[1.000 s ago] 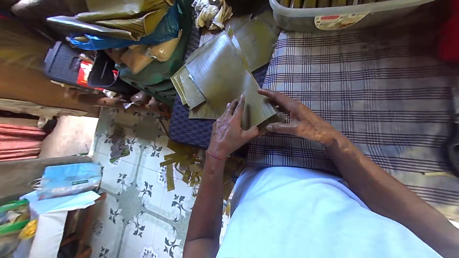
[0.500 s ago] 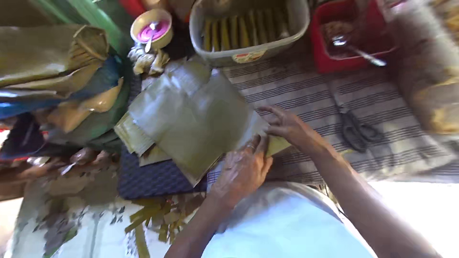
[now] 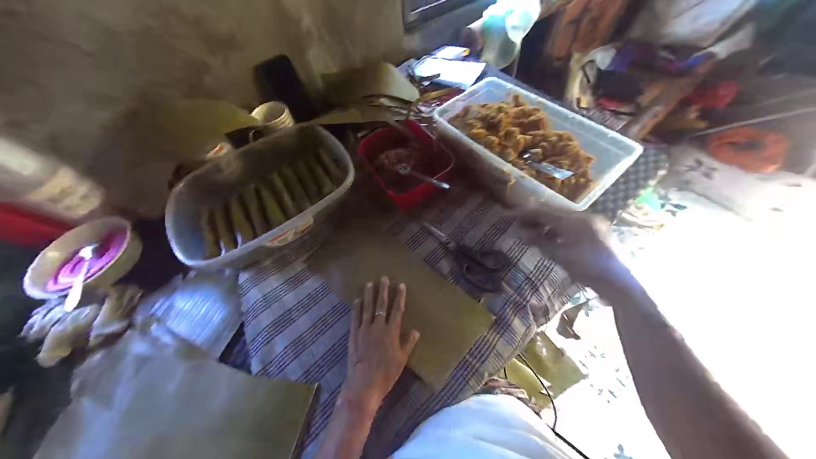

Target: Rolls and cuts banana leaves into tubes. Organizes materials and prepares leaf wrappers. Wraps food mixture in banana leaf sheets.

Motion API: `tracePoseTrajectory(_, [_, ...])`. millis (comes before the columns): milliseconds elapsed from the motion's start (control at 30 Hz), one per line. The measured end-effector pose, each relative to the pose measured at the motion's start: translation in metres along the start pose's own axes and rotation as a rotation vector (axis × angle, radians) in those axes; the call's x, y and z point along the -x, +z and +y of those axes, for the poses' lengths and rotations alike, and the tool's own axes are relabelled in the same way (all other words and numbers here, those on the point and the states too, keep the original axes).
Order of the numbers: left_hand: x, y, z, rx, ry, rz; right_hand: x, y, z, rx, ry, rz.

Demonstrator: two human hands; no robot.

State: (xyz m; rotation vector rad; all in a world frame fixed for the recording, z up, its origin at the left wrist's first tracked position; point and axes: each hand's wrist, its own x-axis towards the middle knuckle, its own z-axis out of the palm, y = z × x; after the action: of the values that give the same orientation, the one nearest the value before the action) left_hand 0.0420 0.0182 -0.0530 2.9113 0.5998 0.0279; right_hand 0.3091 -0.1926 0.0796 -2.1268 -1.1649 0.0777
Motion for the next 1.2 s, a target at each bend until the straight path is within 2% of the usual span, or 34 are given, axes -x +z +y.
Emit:
tracePoseTrajectory(67, [-0.003,0.002,-0.005,-0.021,0.025,-0.015,-0.014,-0.036,0.01,0.156,-0.022,0.238])
tracePoseTrajectory(133, [-0.007,0.003,-0.008,-0.012,0.051,-0.016,-0.033,-0.06,0.024,0.257,-0.062,0.281])
tracePoseTrajectory(200, [-0.011,0.006,-0.011,-0.003,0.065,-0.001,-0.056,-0.067,0.037,0.282,-0.083,0.14])
tracePoseTrajectory(333, [-0.016,0.009,-0.013,0.002,0.078,0.013,-0.102,-0.06,0.056,0.438,0.049,-0.281])
tracePoseTrajectory(467, [-0.012,0.017,-0.017,0.016,0.093,0.071,-0.136,-0.063,0.031,0.754,0.244,-0.531])
tracePoseTrajectory(633, [-0.011,0.017,-0.017,0.073,0.1,0.076,-0.137,-0.081,0.055,0.758,0.083,-0.522])
tracePoseTrajectory(767, [-0.008,0.02,-0.019,0.092,0.114,0.102,-0.123,-0.123,0.028,0.867,0.226,-0.416])
tracePoseTrajectory(833, [-0.008,0.021,-0.019,0.09,0.117,0.107,-0.115,-0.133,0.016,0.95,0.357,-0.396])
tracePoseTrajectory(900, [-0.007,0.02,-0.02,0.095,0.124,0.107,-0.113,-0.123,0.015,1.037,0.492,-0.444])
tracePoseTrajectory(1000, [-0.006,0.02,-0.019,0.103,0.125,0.102,-0.119,-0.096,0.029,1.093,0.57,-0.565])
tracePoseTrajectory(1200, [-0.006,0.017,-0.018,0.114,0.118,0.089,-0.122,-0.078,0.05,1.099,0.381,-0.727])
